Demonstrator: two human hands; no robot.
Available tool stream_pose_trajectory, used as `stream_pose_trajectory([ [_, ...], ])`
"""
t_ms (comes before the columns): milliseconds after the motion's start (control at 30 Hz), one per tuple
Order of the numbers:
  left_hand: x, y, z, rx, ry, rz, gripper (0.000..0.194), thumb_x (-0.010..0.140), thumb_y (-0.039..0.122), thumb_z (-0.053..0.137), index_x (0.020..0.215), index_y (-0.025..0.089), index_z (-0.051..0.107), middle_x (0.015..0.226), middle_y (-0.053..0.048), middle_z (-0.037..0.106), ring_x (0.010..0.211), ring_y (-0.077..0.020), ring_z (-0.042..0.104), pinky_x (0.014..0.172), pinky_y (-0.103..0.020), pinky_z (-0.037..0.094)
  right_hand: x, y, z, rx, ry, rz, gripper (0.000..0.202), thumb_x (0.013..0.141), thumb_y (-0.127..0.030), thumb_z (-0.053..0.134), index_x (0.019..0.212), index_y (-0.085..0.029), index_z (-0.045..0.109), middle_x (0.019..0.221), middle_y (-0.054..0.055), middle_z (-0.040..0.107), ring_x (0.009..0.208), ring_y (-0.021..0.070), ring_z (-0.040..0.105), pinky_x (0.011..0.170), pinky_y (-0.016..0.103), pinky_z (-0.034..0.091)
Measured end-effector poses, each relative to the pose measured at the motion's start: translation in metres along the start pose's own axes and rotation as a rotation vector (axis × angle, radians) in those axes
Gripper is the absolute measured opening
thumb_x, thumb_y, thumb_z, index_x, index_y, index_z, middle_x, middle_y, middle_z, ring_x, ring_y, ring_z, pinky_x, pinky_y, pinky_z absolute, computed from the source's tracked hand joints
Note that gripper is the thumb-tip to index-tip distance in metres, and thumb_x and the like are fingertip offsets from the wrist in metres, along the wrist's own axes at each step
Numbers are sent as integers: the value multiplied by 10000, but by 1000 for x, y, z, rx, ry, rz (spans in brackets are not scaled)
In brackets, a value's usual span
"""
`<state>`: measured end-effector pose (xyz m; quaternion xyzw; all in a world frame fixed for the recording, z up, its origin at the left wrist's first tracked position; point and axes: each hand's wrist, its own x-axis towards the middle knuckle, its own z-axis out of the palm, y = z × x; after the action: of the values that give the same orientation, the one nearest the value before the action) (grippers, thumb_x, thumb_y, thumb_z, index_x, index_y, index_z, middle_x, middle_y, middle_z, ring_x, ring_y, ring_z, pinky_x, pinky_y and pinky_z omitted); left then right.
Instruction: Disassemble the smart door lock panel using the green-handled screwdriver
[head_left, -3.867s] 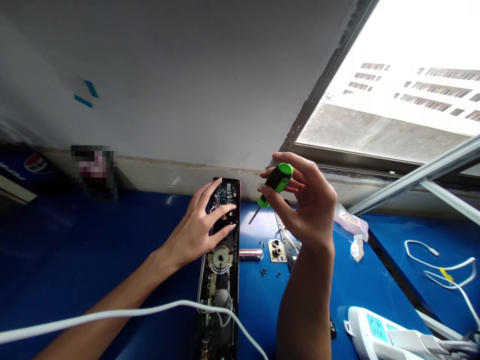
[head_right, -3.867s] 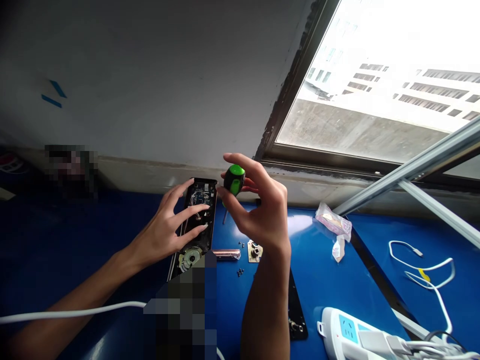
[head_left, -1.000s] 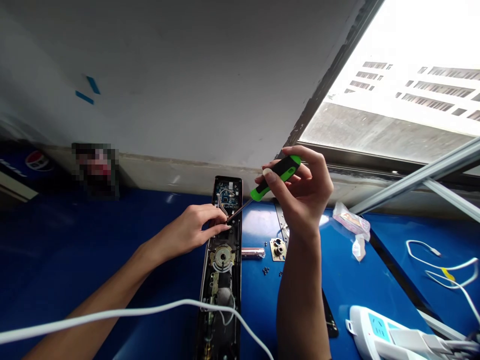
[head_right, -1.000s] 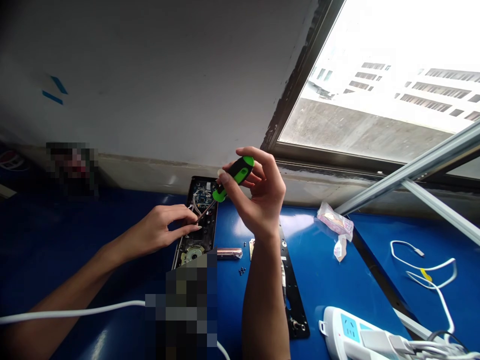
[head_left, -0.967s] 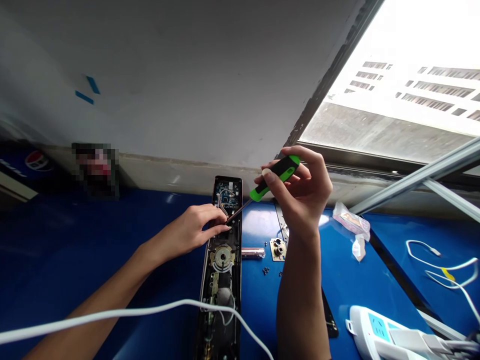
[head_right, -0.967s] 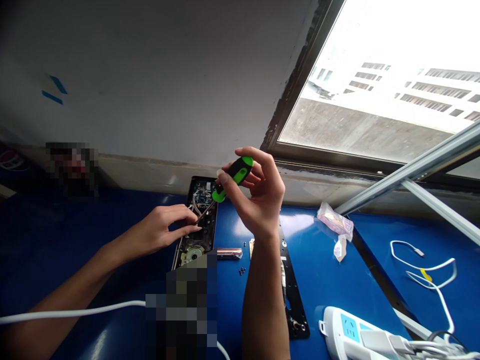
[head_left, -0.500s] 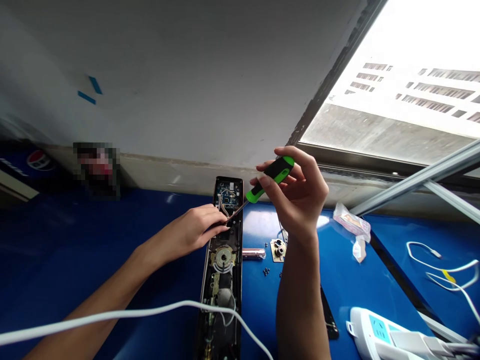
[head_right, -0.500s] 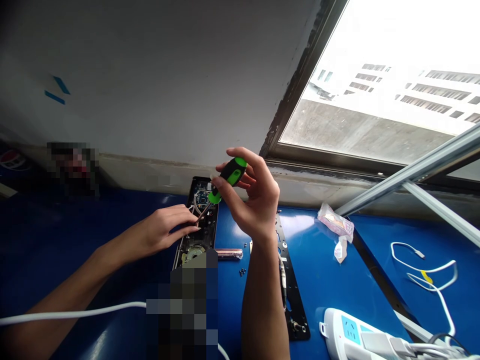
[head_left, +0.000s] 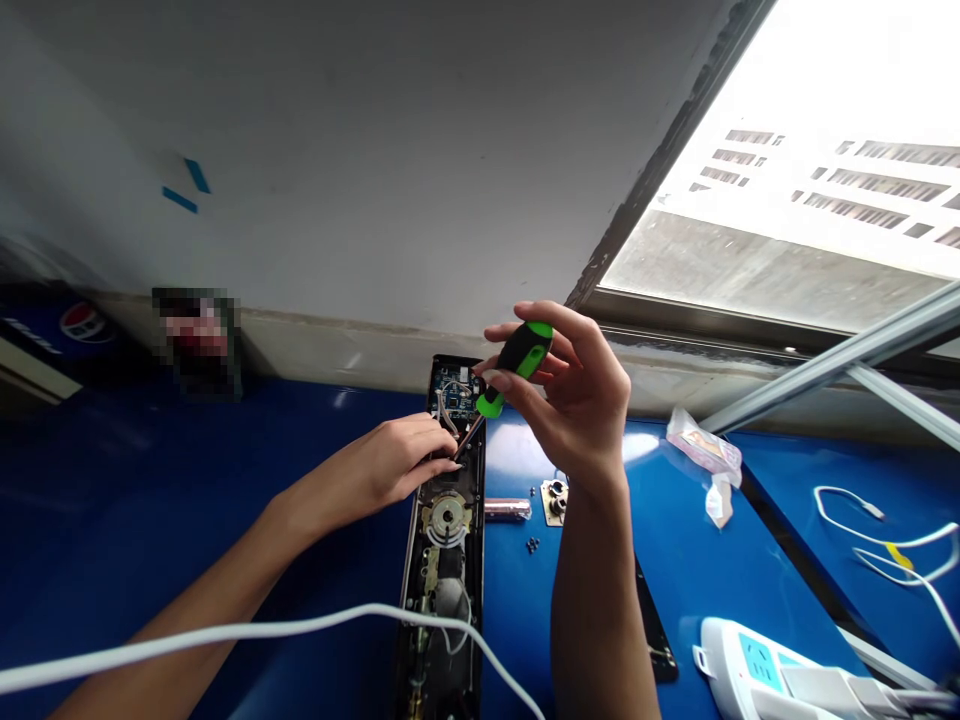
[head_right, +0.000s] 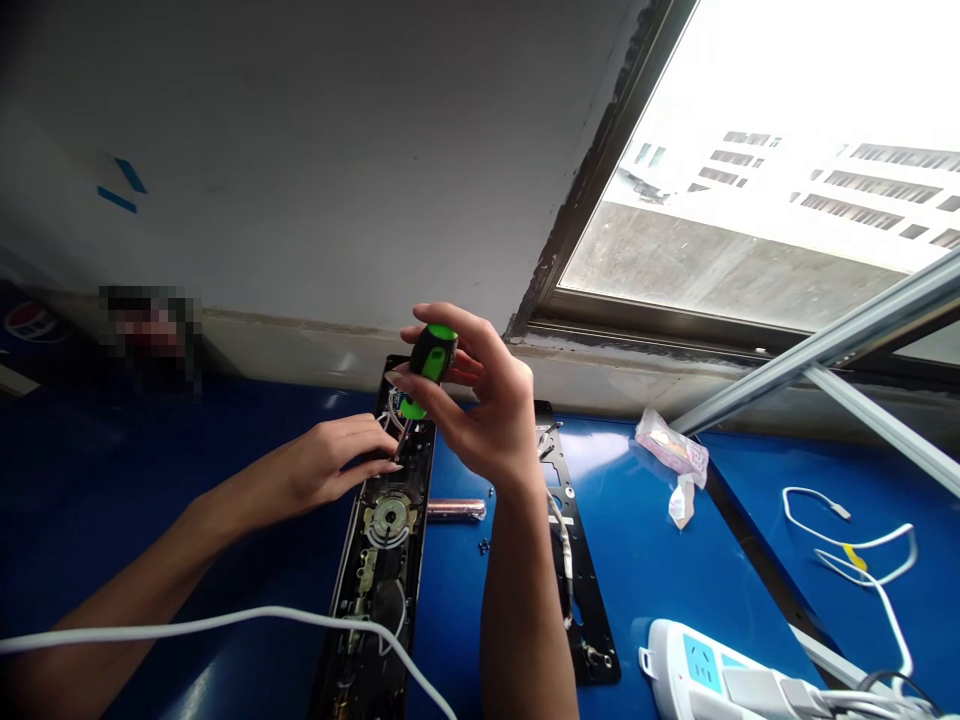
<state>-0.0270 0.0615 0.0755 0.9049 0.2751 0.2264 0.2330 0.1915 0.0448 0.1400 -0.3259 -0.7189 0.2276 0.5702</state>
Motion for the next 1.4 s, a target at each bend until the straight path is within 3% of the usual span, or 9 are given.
stream_pose_trajectory([
  [133, -1, -1, -3, -5, 26, -21, 170, 1043, 309, 602, 1040, 189, 723, 961, -47, 725, 861, -181, 686, 765, -271, 507, 2, -1, 2, -1, 122, 7, 381, 917, -232, 714, 1266, -310, 584, 1093, 21, 731, 1080, 253, 766, 853, 445, 727],
  [267, 0, -2, -3, -16, 25, -22, 188, 1045, 316, 602, 1000, 179, 723, 939, -46, 728, 858, -184, 689, 764, -268, 505, 3, -1, 2, 32, 161, -17, 386, 915, -208, 717, 1261, -321, 587, 1092, 16, 740, 1072, 248, 769, 839, 447, 728],
  [533, -2, -6, -2, -88, -9, -31, 218, 1063, 319, 556, 1103, 202, 735, 1034, -61, 739, 924, -190, 703, 813, -277, 538, 2, 0, -1, -3, 126, -2, 383, 938, -242, 681, 1291, -324, 557, 1124, 26, 730, 1114, 260, 763, 836, 438, 728],
  [867, -2, -2, -7, -98, -6, -28, 172, 1048, 298, 585, 1069, 195, 722, 1024, -53, 730, 919, -182, 697, 801, -260, 528, 1, 3, -5, 10, 101, -4, 403, 955, -244, 677, 1317, -347, 534, 1146, 18, 725, 1074, 250, 773, 811, 421, 717],
  [1000, -1, -1, -7, -94, -30, -32, 169, 1058, 296, 572, 1063, 195, 707, 1027, -48, 715, 928, -175, 684, 811, -257, 519, -1, 7, -6, -33, 35, 12, 544, 963, -301, 670, 1455, -378, 450, 1151, 22, 739, 1009, 243, 779, 814, 436, 711],
  [1133, -2, -3, -7, -86, -43, -38, 191, 1072, 312, 546, 1071, 200, 701, 1029, -45, 705, 933, -173, 675, 825, -258, 511, 0, 8, -4, -23, -43, 26, 708, 956, -304, 666, 1568, -382, 320, 1127, 32, 758, 1071, 250, 764, 860, 432, 705],
  [1300, -4, -3, -18, -22, 43, -89, 304, 1047, 455, 574, 1210, 227, 693, 1112, -54, 714, 1000, -209, 681, 871, -288, 516, 0, 5, 2, -12, 50, -63, 654, 944, -232, 691, 1510, -364, 392, 1083, 18, 759, 1049, 243, 770, 864, 425, 700],
  [1400, -7, -4, -28, 27, 101, -171, 345, 1043, 512, 548, 1199, 237, 684, 1151, -50, 721, 1038, -228, 683, 915, -311, 508, 0, 5, 5, -31, 81, -130, 612, 936, -206, 706, 1475, -343, 451, 1052, 15, 755, 1030, 241, 774, 851, 413, 697],
])
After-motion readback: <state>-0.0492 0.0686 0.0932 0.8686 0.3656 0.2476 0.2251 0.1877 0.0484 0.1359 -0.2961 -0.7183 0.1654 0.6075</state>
